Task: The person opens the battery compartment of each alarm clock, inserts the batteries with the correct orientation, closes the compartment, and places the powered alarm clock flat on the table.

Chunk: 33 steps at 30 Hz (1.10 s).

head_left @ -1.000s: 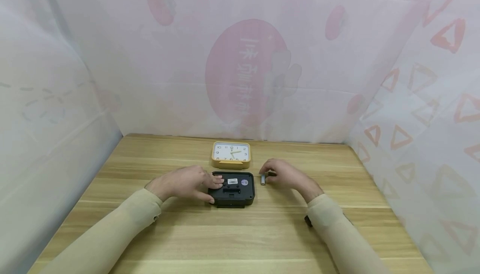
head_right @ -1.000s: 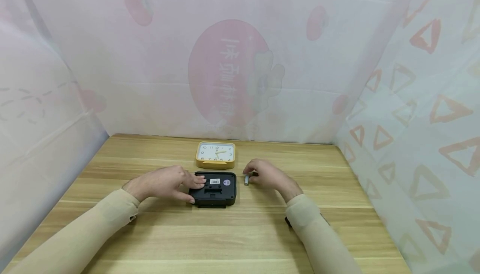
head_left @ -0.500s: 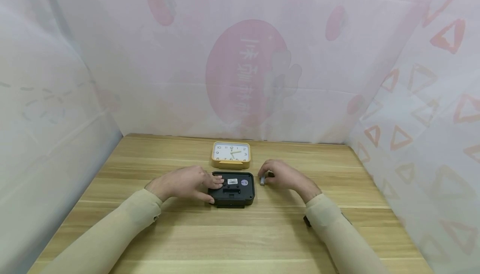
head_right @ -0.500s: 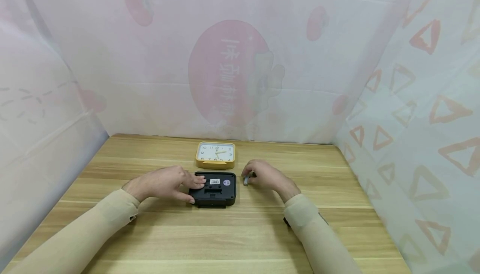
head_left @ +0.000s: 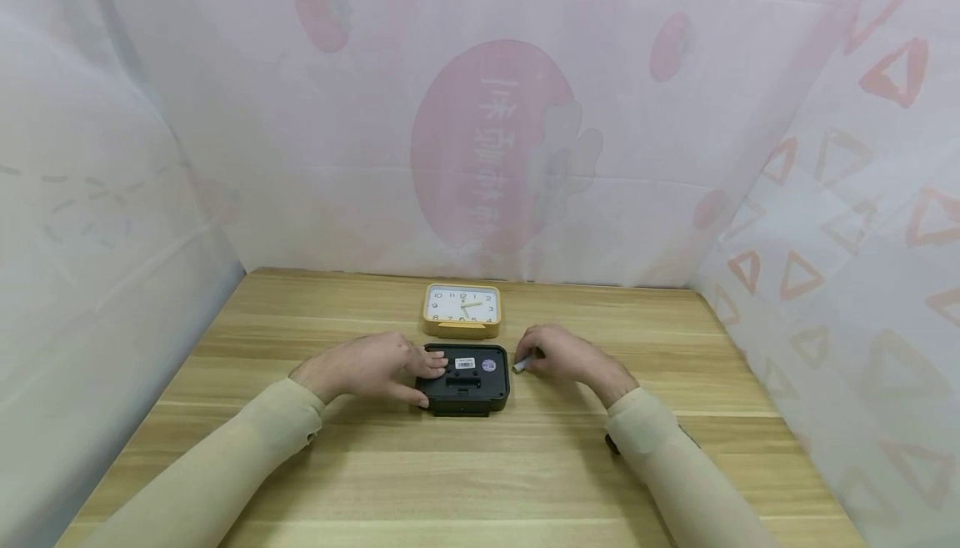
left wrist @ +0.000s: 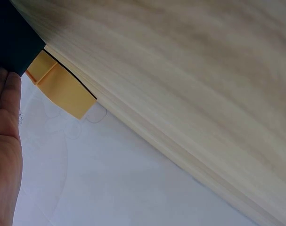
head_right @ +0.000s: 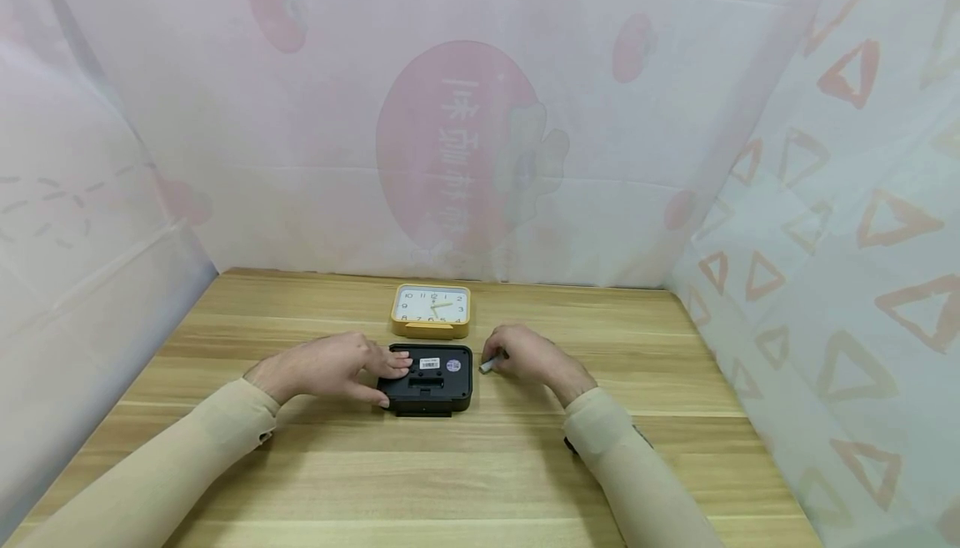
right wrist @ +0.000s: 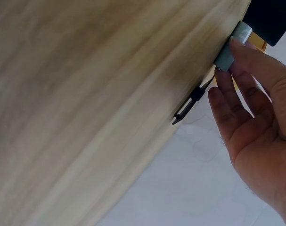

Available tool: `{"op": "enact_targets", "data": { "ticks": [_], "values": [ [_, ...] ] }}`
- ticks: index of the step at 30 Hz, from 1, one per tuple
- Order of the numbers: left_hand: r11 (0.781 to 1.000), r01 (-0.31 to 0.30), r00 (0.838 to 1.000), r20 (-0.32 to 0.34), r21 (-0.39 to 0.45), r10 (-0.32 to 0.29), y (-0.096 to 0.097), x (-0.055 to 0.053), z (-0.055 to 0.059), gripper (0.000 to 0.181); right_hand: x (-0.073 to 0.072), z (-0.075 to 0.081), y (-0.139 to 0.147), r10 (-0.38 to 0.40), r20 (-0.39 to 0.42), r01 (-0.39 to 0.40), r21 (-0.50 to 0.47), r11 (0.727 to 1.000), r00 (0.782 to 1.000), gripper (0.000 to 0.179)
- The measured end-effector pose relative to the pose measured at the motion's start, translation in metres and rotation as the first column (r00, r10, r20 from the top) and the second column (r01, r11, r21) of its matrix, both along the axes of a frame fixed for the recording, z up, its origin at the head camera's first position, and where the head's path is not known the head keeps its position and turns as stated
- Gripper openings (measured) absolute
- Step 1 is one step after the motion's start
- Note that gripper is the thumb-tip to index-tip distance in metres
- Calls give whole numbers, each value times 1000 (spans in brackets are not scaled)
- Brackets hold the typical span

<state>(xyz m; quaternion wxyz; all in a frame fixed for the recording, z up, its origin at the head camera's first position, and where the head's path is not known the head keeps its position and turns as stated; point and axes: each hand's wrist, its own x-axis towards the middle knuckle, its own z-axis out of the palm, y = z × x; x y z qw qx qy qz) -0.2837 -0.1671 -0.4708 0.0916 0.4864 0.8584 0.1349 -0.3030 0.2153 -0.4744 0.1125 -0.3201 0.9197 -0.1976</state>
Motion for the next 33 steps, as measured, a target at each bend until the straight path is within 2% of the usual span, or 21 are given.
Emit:
{"op": "enact_targets", "data": {
  "ticks": [12,33],
  "values": [
    [1000,13,1000,-17,-2,-13,0,0,0,58,0,1,-1,28,-45,-25,49,998,999,9],
    [1000,18,1000,-24,-4,-18,-1,-2,-2,59,5,4,-5,-37,-9,37,90,995,999,12]
  ]
}}
